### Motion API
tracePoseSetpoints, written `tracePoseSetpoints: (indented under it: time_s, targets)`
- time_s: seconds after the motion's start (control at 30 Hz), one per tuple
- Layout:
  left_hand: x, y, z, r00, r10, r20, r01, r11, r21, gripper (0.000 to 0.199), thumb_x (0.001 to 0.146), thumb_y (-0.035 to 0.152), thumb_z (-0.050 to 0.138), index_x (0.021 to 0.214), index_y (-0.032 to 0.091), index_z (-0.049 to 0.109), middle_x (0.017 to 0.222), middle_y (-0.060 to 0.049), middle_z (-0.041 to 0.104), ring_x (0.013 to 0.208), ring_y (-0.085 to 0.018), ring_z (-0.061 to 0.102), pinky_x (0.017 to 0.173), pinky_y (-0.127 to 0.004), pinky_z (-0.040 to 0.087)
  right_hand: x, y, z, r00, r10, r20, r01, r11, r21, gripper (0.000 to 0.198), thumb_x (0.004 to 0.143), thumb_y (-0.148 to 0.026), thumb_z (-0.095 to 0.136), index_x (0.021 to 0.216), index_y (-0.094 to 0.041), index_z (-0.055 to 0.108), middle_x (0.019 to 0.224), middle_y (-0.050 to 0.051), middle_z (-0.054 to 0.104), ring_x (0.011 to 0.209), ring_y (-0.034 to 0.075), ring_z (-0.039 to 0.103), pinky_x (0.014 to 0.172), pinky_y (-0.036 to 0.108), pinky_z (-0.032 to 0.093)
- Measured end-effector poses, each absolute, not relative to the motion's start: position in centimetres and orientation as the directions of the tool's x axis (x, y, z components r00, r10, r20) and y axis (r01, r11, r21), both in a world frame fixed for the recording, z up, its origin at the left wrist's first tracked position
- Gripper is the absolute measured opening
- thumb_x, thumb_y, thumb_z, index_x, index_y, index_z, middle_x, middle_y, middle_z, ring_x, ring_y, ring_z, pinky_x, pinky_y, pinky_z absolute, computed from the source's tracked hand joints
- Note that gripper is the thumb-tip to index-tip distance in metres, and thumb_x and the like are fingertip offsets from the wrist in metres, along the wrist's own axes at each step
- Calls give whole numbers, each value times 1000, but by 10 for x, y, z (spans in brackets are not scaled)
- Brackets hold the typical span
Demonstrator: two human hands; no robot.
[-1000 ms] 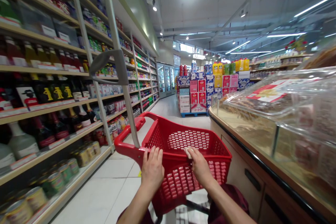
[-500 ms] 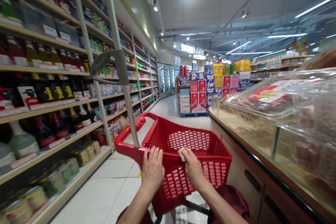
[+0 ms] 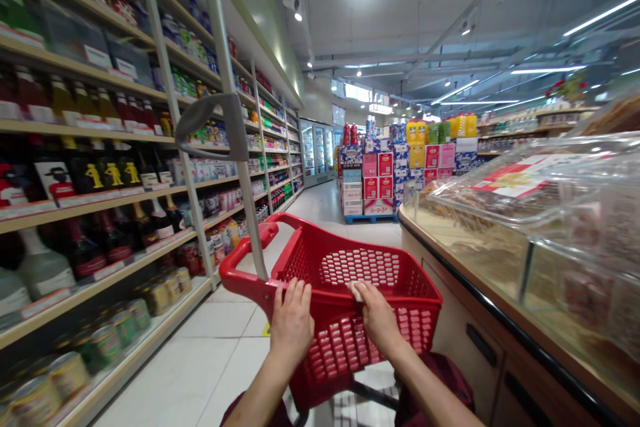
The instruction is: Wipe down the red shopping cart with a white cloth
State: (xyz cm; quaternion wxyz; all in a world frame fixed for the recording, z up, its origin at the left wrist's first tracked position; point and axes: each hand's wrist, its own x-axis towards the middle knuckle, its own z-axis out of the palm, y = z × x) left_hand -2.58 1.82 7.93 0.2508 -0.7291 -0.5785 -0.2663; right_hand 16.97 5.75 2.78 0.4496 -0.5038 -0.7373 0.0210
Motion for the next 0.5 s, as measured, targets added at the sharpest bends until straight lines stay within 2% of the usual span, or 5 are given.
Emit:
tracePoseSetpoints:
  time_s: [0.27,0.5]
  targets:
    - [-25,18,79,197,705,681,977,-196,-80,44,67,11,42,109,12,54,116,-9,55,115,-23,41,101,-42,20,185,55,30,-43,768,638,751,446,-486,41,78,-5,32,108,-17,56,112,10,55,106,16,49,94,33,38]
    - [-26,20,77,209,686,697,975,-204,-91,45,66,11,42,109,13,55,115,-10,55,112,-24,43,101,-43,20,182,54,29,-36,760,649,771,434,-465,47,72,0,32,108,-18,56,111,7,56,107,16,48,93,34,38]
